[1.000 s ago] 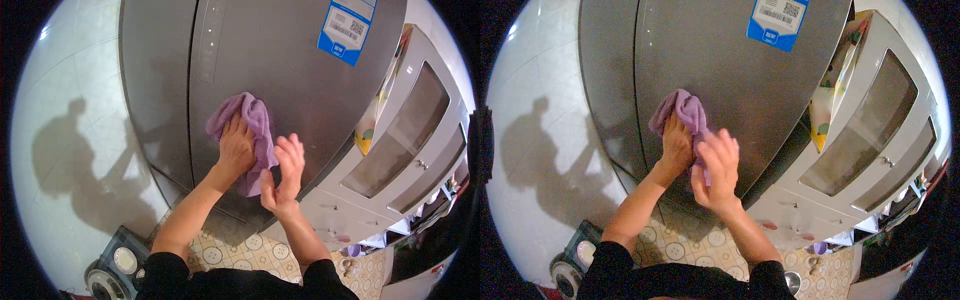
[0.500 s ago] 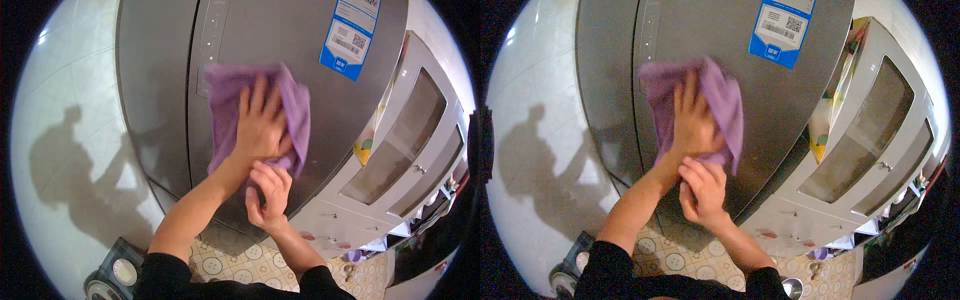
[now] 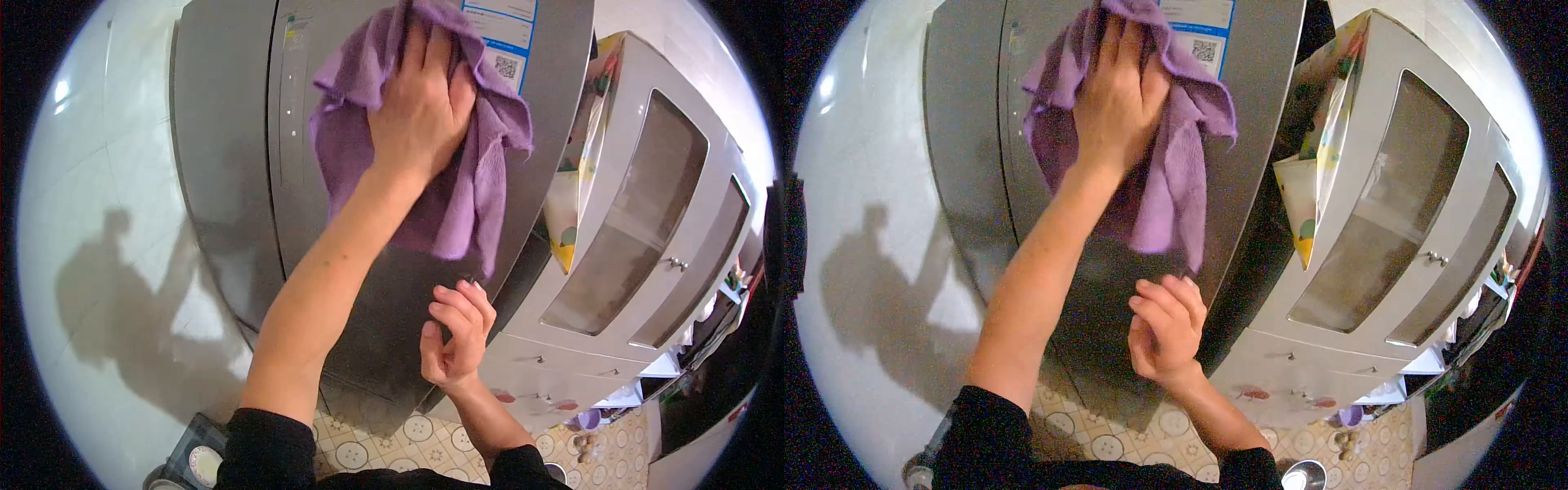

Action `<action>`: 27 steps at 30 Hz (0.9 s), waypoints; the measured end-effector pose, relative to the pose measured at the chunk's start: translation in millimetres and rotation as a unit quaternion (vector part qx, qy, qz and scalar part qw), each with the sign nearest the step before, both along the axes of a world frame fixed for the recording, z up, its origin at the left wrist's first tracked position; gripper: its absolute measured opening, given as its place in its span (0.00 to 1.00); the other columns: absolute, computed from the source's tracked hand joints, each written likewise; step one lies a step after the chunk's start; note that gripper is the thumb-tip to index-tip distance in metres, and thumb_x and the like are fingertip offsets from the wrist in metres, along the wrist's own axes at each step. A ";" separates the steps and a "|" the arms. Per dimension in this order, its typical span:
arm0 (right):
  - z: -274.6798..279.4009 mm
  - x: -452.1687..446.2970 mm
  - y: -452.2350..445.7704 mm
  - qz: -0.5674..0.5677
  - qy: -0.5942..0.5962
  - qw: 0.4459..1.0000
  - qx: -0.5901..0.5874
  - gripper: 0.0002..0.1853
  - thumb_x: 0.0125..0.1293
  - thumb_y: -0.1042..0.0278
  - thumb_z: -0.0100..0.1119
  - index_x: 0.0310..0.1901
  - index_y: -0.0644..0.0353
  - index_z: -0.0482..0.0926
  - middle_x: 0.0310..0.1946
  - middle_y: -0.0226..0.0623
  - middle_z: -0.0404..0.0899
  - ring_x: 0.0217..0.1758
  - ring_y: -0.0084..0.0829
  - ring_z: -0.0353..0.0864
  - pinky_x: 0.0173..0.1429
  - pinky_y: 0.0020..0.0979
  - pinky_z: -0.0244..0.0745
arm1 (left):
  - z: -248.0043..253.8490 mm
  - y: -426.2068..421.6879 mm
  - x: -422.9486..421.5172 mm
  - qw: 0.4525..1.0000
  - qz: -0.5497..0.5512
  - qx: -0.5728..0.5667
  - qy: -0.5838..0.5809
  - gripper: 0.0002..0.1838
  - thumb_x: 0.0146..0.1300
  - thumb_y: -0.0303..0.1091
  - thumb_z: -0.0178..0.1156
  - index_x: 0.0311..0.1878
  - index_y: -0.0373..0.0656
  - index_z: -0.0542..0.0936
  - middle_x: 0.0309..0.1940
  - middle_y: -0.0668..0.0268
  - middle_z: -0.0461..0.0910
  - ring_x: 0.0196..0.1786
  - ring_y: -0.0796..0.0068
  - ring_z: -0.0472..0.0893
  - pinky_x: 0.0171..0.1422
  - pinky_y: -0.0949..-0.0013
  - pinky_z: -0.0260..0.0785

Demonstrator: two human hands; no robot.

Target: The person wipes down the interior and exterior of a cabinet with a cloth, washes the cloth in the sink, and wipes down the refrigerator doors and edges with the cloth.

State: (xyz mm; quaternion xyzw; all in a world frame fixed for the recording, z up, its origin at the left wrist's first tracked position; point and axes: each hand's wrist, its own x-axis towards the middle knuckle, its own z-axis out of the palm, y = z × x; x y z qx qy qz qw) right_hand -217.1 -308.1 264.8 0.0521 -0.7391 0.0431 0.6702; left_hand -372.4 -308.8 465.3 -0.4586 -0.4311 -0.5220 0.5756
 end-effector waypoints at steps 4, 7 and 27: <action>11.9 5.2 -4.9 0.033 0.009 0.999 0.030 0.15 0.49 0.81 0.56 0.42 0.61 0.76 0.45 0.44 0.79 0.52 0.45 0.74 0.60 0.42 0.63 | -56.7 -8.9 43.3 0.975 0.053 -0.179 0.122 0.26 0.54 0.47 0.60 0.57 0.50 0.77 0.57 0.57 0.74 0.56 0.50 0.73 0.58 0.45 0.66; 17.6 5.0 -8.3 0.026 0.012 0.997 0.071 0.15 0.49 0.81 0.57 0.42 0.60 0.76 0.45 0.42 0.80 0.52 0.45 0.74 0.60 0.39 0.63 | -62.0 -6.3 42.9 0.929 -0.121 -0.340 0.077 0.29 0.54 0.54 0.61 0.58 0.51 0.77 0.51 0.55 0.79 0.58 0.46 0.75 0.67 0.44 0.61; 27.0 26.4 7.6 0.029 -0.009 0.999 0.043 0.19 0.46 0.82 0.58 0.43 0.56 0.79 0.47 0.38 0.80 0.58 0.45 0.72 0.65 0.46 0.63 | 59.4 12.2 59.0 0.996 -0.043 -0.074 0.009 0.31 0.60 0.53 0.53 0.60 0.39 0.70 0.46 0.47 0.76 0.51 0.43 0.76 0.56 0.49 0.69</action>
